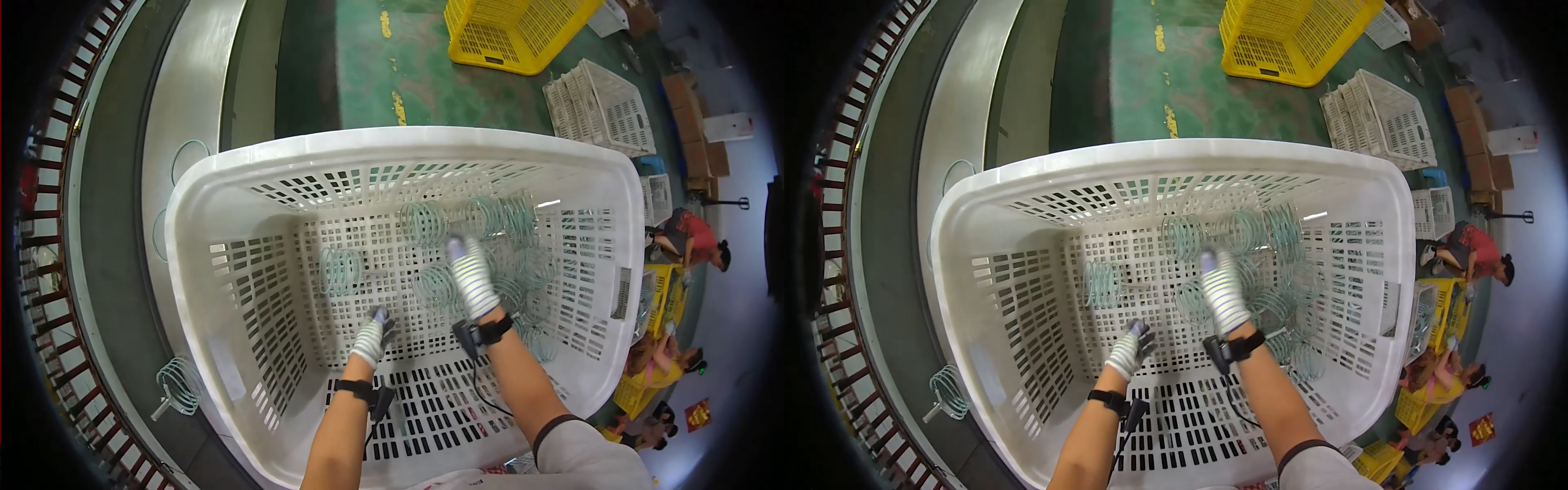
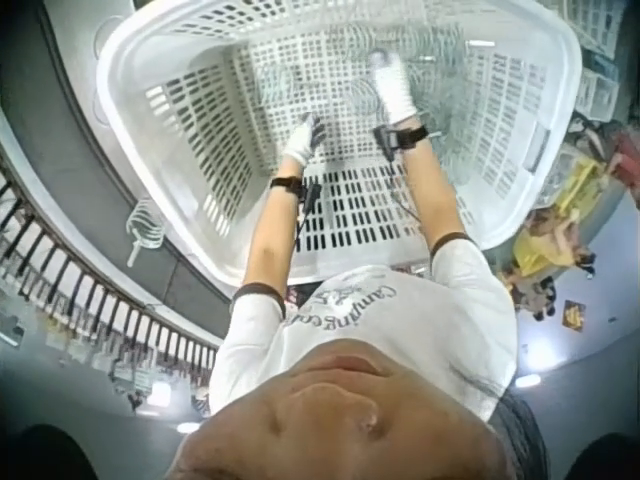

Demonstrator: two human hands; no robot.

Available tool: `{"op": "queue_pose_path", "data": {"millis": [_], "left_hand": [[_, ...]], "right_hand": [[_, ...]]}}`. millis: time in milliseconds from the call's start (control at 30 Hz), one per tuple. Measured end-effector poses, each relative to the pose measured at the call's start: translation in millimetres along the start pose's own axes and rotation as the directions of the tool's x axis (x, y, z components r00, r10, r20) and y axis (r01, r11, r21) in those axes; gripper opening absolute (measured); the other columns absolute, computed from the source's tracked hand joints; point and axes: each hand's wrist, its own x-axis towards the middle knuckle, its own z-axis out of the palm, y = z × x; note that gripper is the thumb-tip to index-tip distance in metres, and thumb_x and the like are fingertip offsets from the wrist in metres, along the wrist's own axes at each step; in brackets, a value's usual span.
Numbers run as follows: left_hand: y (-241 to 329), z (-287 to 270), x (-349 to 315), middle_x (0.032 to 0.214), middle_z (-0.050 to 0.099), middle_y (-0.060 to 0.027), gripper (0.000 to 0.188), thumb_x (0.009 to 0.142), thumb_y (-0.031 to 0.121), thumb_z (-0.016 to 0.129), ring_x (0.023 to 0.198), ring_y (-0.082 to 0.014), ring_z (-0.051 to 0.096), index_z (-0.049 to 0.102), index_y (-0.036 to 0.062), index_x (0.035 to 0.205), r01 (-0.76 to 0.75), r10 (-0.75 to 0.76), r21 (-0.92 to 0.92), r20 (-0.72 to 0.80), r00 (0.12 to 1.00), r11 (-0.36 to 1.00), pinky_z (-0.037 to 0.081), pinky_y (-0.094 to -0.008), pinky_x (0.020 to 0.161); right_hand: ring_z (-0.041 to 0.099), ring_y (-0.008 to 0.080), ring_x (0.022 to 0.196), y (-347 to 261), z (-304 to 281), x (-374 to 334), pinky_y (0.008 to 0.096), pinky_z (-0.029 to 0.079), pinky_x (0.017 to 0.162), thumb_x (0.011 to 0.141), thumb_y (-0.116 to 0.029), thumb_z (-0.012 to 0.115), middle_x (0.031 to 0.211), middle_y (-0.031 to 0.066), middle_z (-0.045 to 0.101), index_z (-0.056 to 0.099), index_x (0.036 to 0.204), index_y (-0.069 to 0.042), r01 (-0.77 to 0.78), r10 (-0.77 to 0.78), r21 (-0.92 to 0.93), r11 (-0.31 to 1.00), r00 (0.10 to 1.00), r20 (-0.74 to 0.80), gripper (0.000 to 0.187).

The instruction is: Picking plastic coil objects from a basket and placing them onto the vertical pegs of a moving conveyor belt.

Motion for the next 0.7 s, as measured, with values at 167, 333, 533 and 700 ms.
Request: {"op": "queue_pose_path", "data": {"millis": [167, 333, 533, 700], "left_hand": [[4.0, 30.6, 59.3, 0.089, 0.054, -0.0014, 0.031, 0.085, 0.034, 0.056, 0.077, -0.0209, 0.053, 0.044, 0.024, 0.113, -0.023, 0.001, -0.361, -0.063, 0.998, 0.932, 0.045, -0.0436, 0.069], [35.7, 61.9, 74.9, 0.082, 0.053, 0.0037, 0.023, 0.084, 0.036, 0.057, 0.068, -0.014, 0.049, 0.05, 0.0187, 0.096, -0.056, 0.008, -0.453, -0.108, 0.994, 0.89, 0.045, -0.0362, 0.067], [50.9, 59.8, 106.7, 0.072, 0.049, -0.0025, 0.025, 0.081, 0.037, 0.06, 0.067, -0.0199, 0.044, 0.054, 0.0133, 0.088, 0.014, -0.056, -0.327, -0.12, 0.991, 0.945, 0.042, -0.0407, 0.068], [62.9, 48.5, 113.7, 0.091, 0.055, -0.0029, 0.026, 0.082, 0.035, 0.06, 0.089, -0.0218, 0.049, 0.054, 0.0132, 0.095, -0.061, -0.01, -0.511, -0.134, 0.991, 0.857, 0.041, -0.0424, 0.081]], "right_hand": [[0.056, 0.0232, 0.09, 62.1, -36.1, 77.5, 0.0298, 0.043, 0.083, 0.086, -0.007, 0.045, 0.105, 0.0152, 0.059, 0.05, 0.116, 0.001, -0.128, 0.157, -0.16, 0.979, 0.97, 0.185, 0.032], [0.057, 0.0246, 0.095, 64.5, -27.4, 100.4, 0.0303, 0.043, 0.084, 0.082, -0.008, 0.05, 0.106, 0.0184, 0.059, 0.051, 0.118, 0.0, -0.168, 0.269, -0.334, 0.927, 0.92, 0.284, 0.036], [0.059, 0.0265, 0.091, 63.0, -8.6, 96.8, 0.0344, 0.045, 0.081, 0.079, -0.012, 0.055, 0.1, 0.0168, 0.062, 0.056, 0.109, 0.002, -0.054, 0.173, -0.377, 0.925, 0.942, 0.289, 0.033], [0.06, 0.0268, 0.071, 55.0, 20.8, 82.4, 0.0373, 0.047, 0.068, 0.078, -0.019, 0.059, 0.08, 0.0186, 0.063, 0.061, 0.094, 0.003, -0.066, 0.301, -0.526, 0.848, 0.877, 0.375, 0.027]]}}
